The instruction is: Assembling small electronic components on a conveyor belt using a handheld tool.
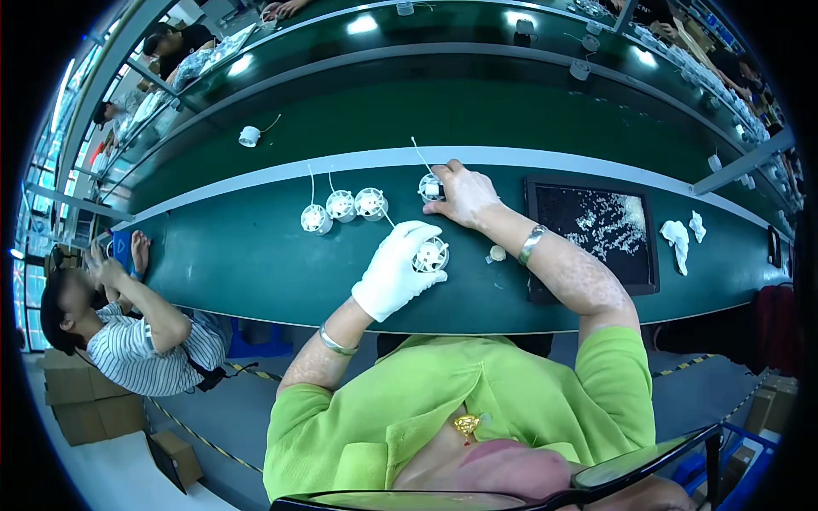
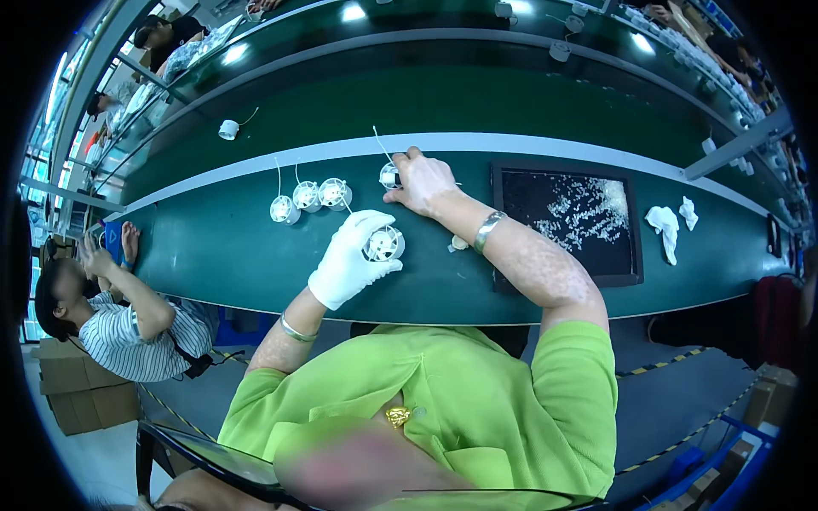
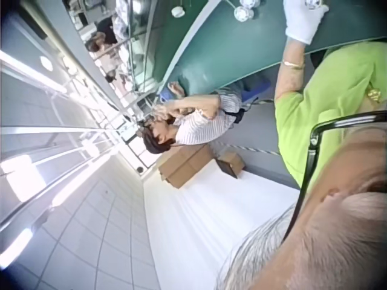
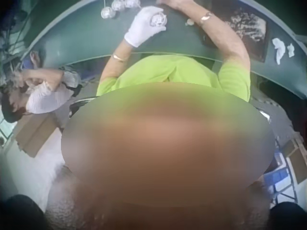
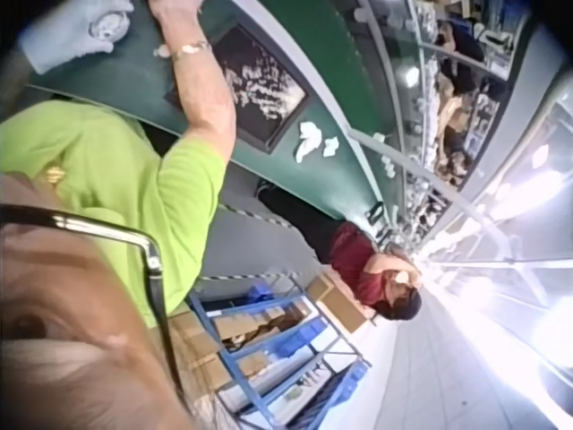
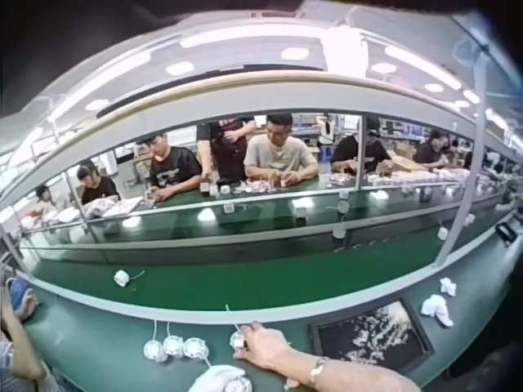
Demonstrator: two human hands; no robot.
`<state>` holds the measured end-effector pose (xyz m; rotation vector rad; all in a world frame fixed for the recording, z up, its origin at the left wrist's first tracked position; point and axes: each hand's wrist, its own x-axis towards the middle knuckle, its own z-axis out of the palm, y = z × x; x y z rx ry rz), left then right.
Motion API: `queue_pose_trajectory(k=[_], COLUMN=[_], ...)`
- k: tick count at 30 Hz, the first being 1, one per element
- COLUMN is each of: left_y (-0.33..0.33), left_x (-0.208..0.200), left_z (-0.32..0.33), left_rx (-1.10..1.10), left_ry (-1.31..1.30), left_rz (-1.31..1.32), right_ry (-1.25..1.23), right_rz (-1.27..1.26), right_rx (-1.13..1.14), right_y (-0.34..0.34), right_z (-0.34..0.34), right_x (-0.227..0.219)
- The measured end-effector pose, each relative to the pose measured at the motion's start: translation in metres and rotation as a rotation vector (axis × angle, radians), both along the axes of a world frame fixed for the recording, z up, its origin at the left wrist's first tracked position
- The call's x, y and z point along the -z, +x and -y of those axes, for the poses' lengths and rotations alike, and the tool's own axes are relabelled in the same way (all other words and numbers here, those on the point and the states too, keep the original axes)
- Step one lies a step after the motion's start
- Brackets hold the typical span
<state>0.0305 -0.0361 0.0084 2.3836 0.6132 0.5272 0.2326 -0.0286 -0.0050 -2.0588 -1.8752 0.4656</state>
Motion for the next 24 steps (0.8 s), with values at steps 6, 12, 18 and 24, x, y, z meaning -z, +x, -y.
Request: queue_pose_trajectory(k=[6,12,18,24], left_y=[0.02,0.044,0.086,0.1], left_x=[0.028,0.041,0.041,0.064], left_z=[0.004,0.019,0.005,0.015], left_rx=[-0.029,-0.056,-0.048,-0.075], left_ry=[-0.05,-0.234,-0.182,0.136], left_rz=[-0.038,-0.03,0.042,-0.066], right_ry=[0.441,0.979,0.992,0.898], right_rz=[-0.293,-1.033,-1.182,-1.017], right_rx=[0.105,0.491,0.855,0.913], right_y=[0.051,0.143,0.167,0.125], right_z=[0.057,0.199,0.335,0.281], right_x=[-0.015,-0.017,0.044,0.049])
